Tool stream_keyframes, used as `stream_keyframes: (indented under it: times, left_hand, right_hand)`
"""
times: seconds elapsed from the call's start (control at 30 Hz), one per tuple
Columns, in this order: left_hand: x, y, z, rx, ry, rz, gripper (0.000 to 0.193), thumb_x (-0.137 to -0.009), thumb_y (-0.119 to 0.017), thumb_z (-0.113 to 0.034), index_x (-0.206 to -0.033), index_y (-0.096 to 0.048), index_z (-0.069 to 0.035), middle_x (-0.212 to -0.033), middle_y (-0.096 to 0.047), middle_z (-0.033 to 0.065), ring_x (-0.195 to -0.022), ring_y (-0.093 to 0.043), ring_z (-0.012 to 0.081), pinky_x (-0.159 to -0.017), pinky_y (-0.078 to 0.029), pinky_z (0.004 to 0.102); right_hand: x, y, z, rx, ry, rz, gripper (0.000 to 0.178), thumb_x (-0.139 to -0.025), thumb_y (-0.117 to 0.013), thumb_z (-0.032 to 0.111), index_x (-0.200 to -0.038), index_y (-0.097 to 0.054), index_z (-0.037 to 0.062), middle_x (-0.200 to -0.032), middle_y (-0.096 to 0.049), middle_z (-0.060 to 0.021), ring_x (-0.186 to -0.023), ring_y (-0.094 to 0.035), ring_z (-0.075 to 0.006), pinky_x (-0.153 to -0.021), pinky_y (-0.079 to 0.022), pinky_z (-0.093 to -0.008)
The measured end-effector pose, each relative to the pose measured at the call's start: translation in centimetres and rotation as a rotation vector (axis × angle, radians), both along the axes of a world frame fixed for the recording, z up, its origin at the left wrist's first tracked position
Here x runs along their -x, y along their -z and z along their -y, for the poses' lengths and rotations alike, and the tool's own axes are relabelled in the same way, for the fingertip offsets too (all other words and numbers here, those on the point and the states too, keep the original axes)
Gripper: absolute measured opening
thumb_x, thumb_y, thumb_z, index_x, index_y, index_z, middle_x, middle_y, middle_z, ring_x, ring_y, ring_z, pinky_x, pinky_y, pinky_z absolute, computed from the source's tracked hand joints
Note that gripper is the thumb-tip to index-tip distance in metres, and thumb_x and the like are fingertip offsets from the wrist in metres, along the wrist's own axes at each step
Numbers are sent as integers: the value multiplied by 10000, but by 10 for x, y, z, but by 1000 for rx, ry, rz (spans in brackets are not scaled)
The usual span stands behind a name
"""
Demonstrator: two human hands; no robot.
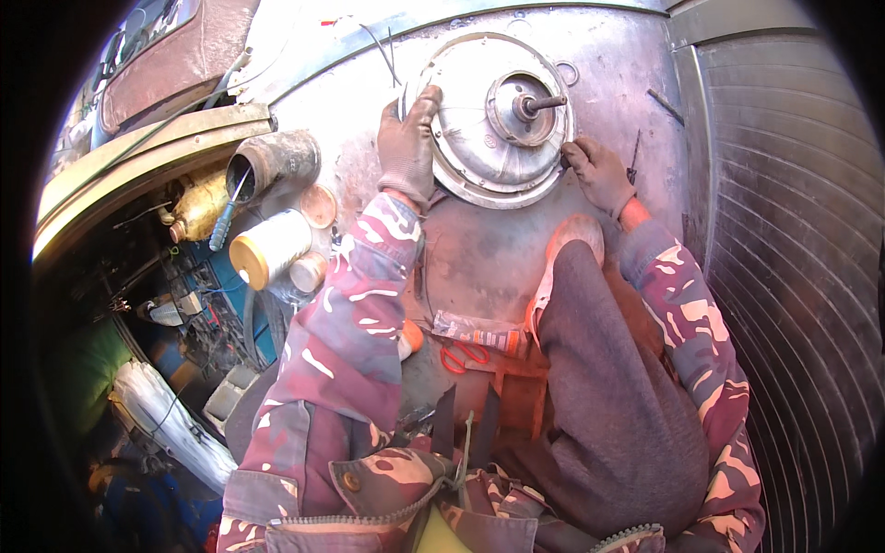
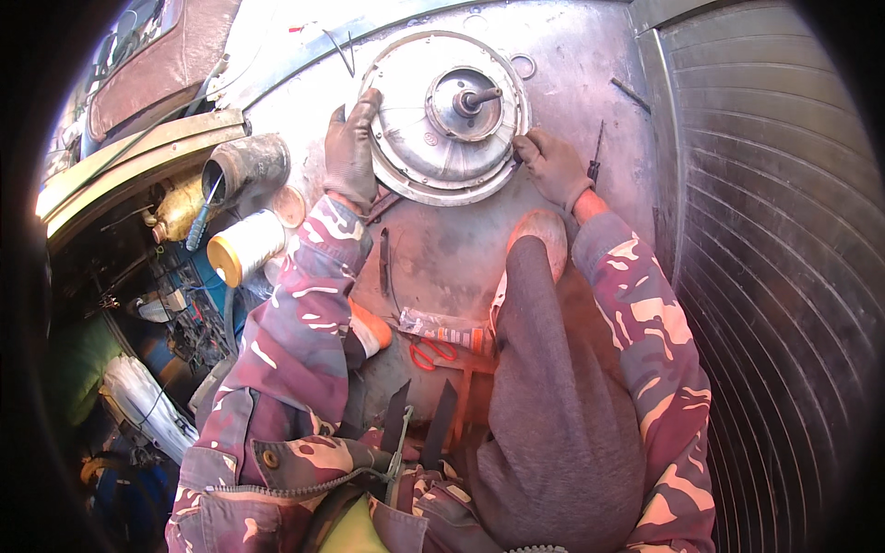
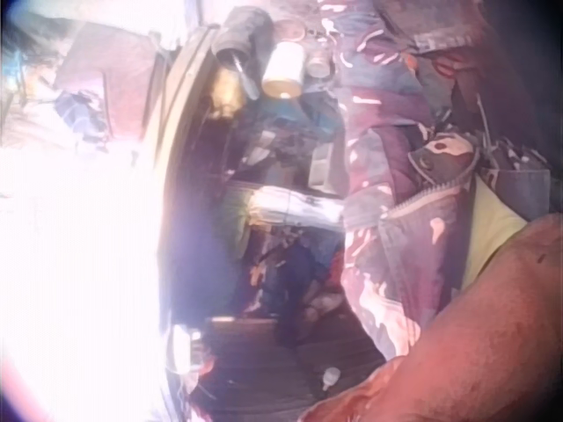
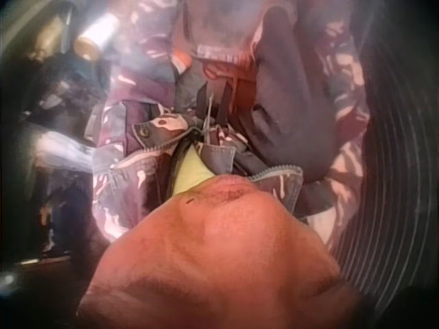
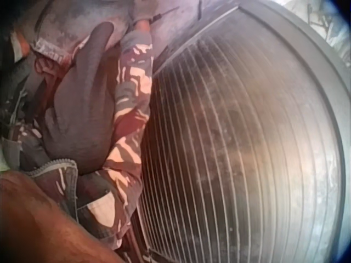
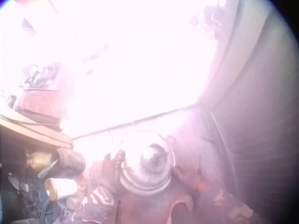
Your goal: The person sits on the floor and uses a screwdriver to remove screws from a circular metal motor housing. They then use pliers to remove a small metal clip from the center of the motor.
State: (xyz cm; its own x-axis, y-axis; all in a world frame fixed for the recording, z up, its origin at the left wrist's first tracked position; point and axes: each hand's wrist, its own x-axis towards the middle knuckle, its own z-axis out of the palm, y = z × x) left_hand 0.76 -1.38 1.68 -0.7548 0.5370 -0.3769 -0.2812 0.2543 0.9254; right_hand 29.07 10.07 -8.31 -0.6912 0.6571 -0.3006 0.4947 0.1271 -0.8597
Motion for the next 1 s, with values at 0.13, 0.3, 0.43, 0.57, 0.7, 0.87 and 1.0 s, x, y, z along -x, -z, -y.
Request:
stream_keyframes:
  times: [0.13,0.3,0.43,0.57,0.7,0.87,1.0]
  left_hand:
    - [-14,-9,-2,75,-140,-50,563,-977,-823,-323,-1260,-654,134,-1094,-747,142,-977,-692,194,-913,-539,310]
    - [-14,-18,-5,165,-70,-214,485,-979,-826,-290,-1213,-697,115,-1043,-775,138,-937,-705,195,-880,-550,320]
    - [-22,-16,-4,66,-150,-154,435,-977,-822,-269,-1177,-707,101,-1022,-784,135,-925,-723,181,-863,-563,316]
    - [-20,-18,-3,108,-134,-97,550,-987,-810,-353,-1231,-695,127,-1089,-767,149,-996,-698,196,-919,-543,315]
    - [-14,-22,-8,163,-72,-144,577,-986,-810,-370,-1236,-686,135,-1101,-765,167,-1001,-700,205,-910,-550,325]
    - [-13,-16,-7,146,-79,-207,479,-967,-819,-299,-1169,-694,118,-1012,-780,160,-900,-722,203,-832,-566,329]
    - [-11,-8,-6,131,-90,-220,531,-964,-814,-346,-1175,-699,128,-1004,-776,187,-902,-721,230,-849,-567,356]
  right_hand:
    - [1,-4,2,64,44,-12,511,-1095,-596,479,-1046,-734,-11,-892,-746,-163,-833,-720,-301,-785,-542,-430]
    - [9,-10,15,244,276,-21,452,-1082,-660,384,-1028,-725,-60,-860,-731,-102,-809,-660,-188,-752,-518,-379]
    - [20,-13,31,417,519,65,428,-1089,-663,352,-1017,-730,-65,-859,-705,-59,-779,-608,-164,-719,-489,-336]
    - [40,-20,42,595,809,101,395,-1095,-655,352,-988,-737,-19,-852,-672,-24,-736,-552,-143,-677,-449,-316]
    - [41,-32,39,647,818,117,369,-1095,-647,350,-965,-725,14,-827,-639,-3,-706,-518,-121,-645,-424,-312]
    - [48,-38,47,744,901,34,340,-1102,-631,361,-959,-686,57,-766,-570,15,-611,-450,-111,-554,-355,-311]
    - [59,-42,53,785,1025,54,319,-1128,-585,351,-900,-616,130,-662,-452,49,-450,-331,-96,-409,-244,-321]
